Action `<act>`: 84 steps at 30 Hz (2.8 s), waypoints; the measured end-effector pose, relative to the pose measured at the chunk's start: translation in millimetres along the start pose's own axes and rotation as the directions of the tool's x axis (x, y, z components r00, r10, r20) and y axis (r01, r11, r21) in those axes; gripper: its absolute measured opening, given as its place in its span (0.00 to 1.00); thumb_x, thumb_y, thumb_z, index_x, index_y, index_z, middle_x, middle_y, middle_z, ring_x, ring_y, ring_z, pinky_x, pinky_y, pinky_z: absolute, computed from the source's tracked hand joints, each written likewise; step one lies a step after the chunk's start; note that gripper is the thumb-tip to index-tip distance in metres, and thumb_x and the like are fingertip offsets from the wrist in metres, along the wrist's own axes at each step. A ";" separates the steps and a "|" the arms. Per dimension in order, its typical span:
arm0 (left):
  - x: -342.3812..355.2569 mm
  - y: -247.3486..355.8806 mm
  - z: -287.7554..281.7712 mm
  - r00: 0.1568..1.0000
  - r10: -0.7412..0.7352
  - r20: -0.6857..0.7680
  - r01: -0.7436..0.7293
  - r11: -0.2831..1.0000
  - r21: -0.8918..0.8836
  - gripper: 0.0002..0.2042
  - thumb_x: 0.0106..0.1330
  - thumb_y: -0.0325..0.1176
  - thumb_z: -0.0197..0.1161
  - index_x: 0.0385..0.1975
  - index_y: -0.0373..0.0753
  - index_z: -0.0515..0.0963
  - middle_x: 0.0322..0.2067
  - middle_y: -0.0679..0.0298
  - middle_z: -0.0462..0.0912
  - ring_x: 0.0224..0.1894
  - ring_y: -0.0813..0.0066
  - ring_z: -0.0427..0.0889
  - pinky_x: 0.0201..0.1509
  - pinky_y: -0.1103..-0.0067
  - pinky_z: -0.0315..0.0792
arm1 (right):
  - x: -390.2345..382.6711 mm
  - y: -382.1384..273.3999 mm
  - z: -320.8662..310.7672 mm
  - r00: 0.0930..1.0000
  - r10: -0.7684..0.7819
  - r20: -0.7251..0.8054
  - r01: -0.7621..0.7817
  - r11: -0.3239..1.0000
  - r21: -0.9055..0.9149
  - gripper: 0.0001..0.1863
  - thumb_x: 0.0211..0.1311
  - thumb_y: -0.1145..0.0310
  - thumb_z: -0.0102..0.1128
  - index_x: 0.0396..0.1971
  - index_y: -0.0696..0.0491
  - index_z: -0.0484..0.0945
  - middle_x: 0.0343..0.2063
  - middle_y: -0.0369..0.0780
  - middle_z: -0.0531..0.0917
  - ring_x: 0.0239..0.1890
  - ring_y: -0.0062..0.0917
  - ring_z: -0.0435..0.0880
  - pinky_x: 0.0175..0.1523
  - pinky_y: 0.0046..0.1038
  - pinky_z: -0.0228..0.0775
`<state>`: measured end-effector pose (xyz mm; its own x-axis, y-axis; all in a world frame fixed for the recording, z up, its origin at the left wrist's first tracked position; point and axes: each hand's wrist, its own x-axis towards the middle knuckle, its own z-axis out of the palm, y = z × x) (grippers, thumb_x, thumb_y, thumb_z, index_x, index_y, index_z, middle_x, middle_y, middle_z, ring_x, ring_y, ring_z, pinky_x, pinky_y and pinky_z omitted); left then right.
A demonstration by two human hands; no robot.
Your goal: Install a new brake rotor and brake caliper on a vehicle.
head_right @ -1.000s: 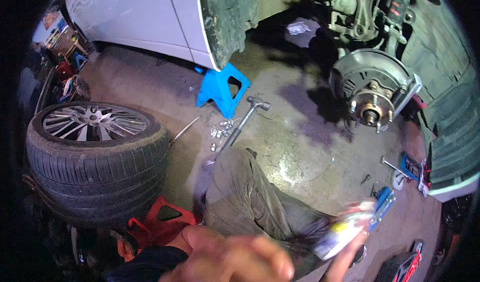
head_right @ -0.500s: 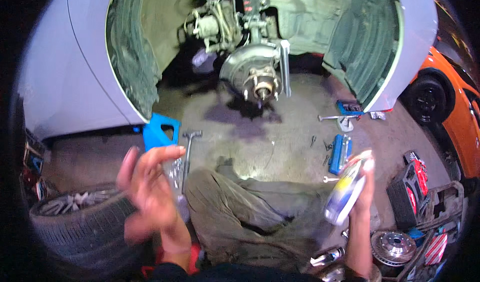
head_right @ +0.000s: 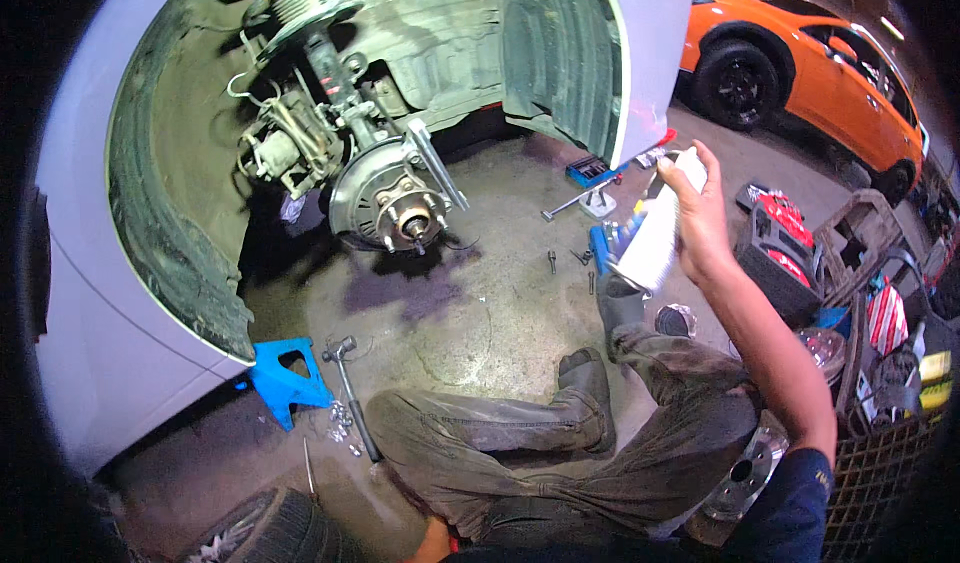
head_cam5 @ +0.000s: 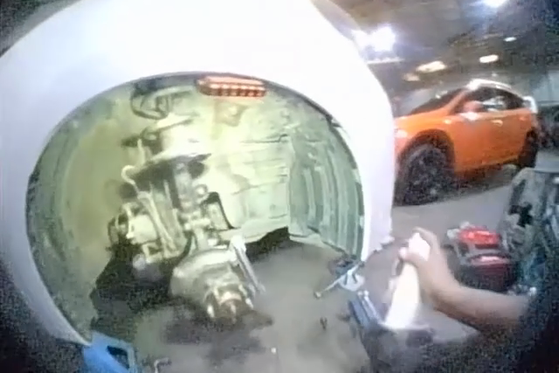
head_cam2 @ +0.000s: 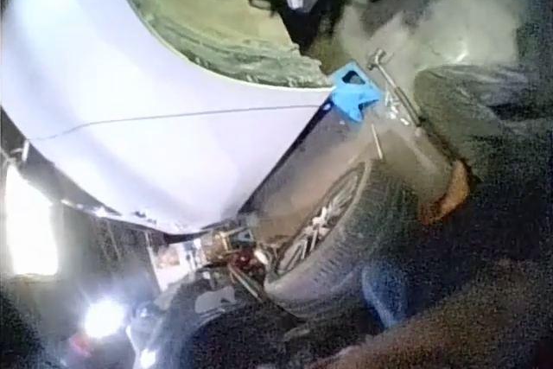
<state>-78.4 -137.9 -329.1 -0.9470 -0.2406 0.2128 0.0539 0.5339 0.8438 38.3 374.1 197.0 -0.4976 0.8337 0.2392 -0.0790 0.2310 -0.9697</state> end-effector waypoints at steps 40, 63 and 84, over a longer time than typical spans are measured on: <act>230.3 501.9 -35.1 0.777 0.334 0.533 -0.593 0.672 0.443 0.22 0.67 0.54 0.55 0.36 0.38 0.80 0.33 0.51 0.83 0.38 0.52 0.82 0.42 0.66 0.75 | 99.4 180.9 172.0 0.680 0.411 0.608 -0.672 0.681 0.292 0.21 0.64 0.68 0.59 0.55 0.45 0.65 0.38 0.36 0.74 0.34 0.21 0.77 0.36 0.28 0.76; 338.7 541.7 57.3 0.607 0.573 0.552 -0.763 0.615 0.200 0.13 0.71 0.41 0.52 0.40 0.39 0.77 0.39 0.50 0.83 0.44 0.47 0.81 0.46 0.58 0.74 | -51.3 87.6 152.5 0.840 0.299 0.452 -0.430 0.875 0.220 0.30 0.58 0.72 0.64 0.59 0.50 0.62 0.36 0.40 0.79 0.36 0.25 0.81 0.41 0.30 0.77; 320.8 531.5 62.3 0.635 0.669 0.386 -0.770 0.589 0.246 0.10 0.70 0.38 0.53 0.41 0.40 0.76 0.38 0.51 0.82 0.42 0.47 0.80 0.44 0.60 0.73 | -90.2 154.1 115.4 0.601 0.649 0.466 -0.796 0.538 0.278 0.29 0.61 0.67 0.63 0.60 0.44 0.60 0.36 0.39 0.77 0.31 0.26 0.81 0.33 0.32 0.78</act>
<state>-373.2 119.2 157.0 -0.6874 0.5171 0.5100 0.6831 0.6988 0.2122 -28.7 276.7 20.3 -0.7532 0.4174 -0.5084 0.1133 -0.6790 -0.7253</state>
